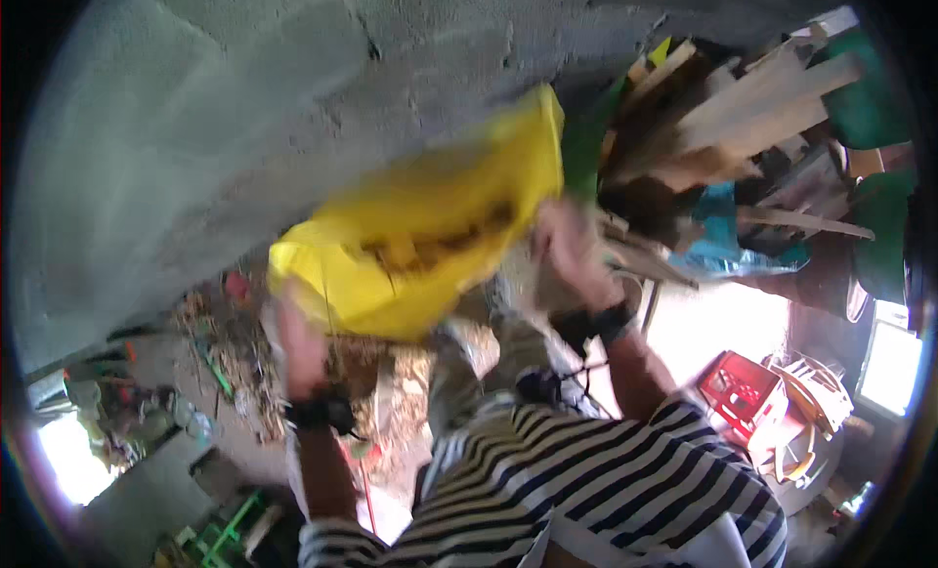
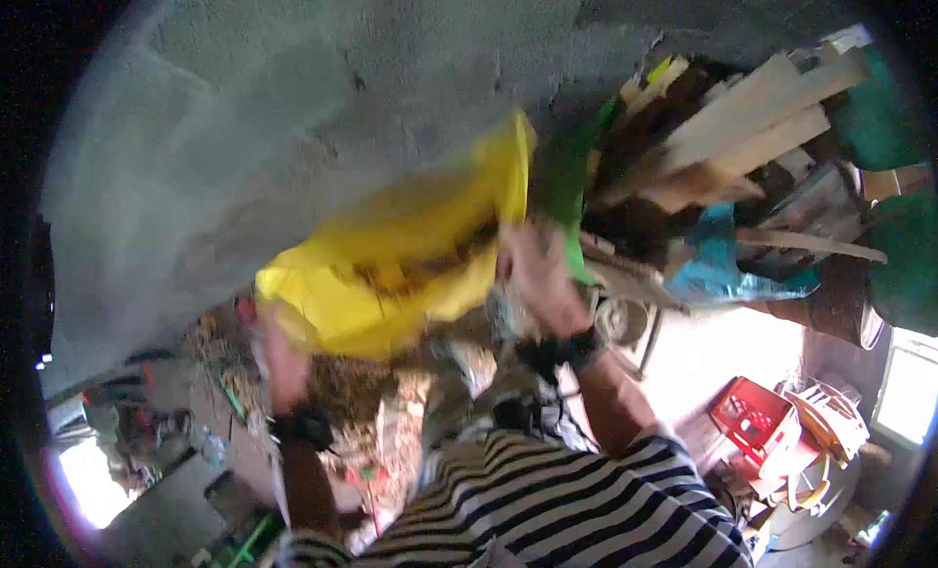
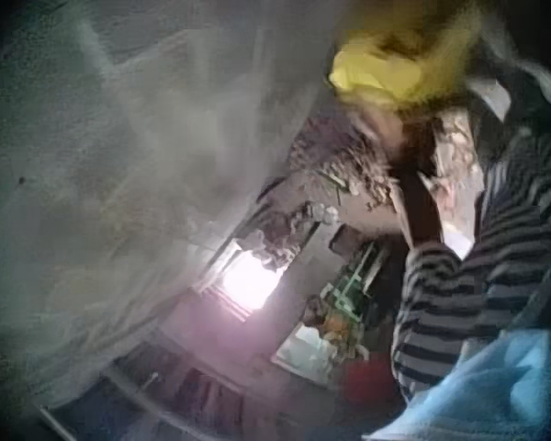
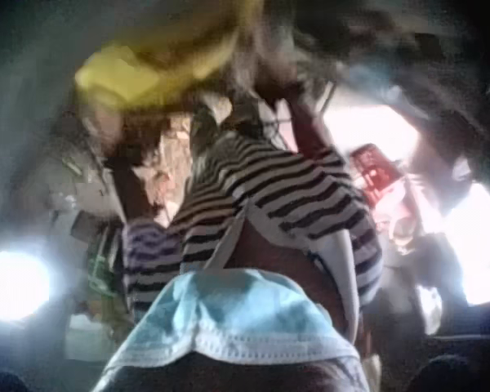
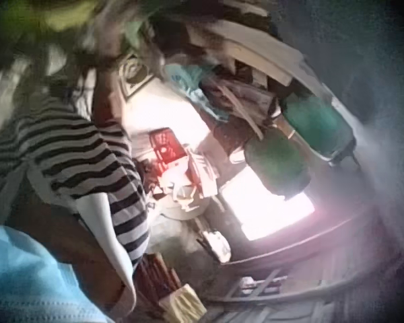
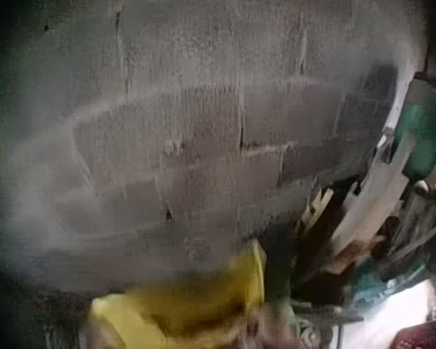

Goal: The person moves pieces of wood and scrap materials in a storage area, kemudian uses a broom and dustpan to sweep wood shavings and debris into a yellow bag.

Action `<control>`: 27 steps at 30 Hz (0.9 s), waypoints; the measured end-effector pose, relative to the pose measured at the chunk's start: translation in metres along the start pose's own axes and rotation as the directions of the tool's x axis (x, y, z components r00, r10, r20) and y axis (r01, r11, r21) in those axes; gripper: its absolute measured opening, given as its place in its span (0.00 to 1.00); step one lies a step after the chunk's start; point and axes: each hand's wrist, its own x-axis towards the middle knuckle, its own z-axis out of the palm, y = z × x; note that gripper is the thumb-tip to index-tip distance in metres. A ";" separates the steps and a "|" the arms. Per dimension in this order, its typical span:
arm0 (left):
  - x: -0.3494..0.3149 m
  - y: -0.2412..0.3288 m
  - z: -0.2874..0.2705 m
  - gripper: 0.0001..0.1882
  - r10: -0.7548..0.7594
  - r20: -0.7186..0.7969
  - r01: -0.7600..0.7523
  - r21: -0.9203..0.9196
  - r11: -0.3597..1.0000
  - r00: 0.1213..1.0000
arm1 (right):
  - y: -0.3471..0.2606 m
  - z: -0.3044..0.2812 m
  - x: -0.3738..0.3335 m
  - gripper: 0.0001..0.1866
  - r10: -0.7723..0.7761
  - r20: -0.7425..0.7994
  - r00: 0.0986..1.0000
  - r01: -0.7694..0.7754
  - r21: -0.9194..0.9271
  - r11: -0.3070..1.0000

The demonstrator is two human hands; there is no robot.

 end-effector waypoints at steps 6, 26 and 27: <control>-0.028 0.108 0.078 0.32 0.432 0.336 -0.542 0.611 0.576 0.837 | -0.092 -0.094 0.000 0.17 -0.322 -0.409 0.854 0.329 -0.055 0.943; -0.080 -0.011 0.185 0.18 -0.014 0.337 0.063 -0.134 0.989 0.942 | -0.066 -0.079 0.098 0.14 -0.326 -0.351 0.878 0.319 -0.080 0.944; -0.088 0.023 0.196 0.15 -0.108 0.443 0.312 -0.420 0.852 0.890 | -0.054 -0.103 0.108 0.13 -0.283 -0.364 0.887 0.256 -0.122 0.959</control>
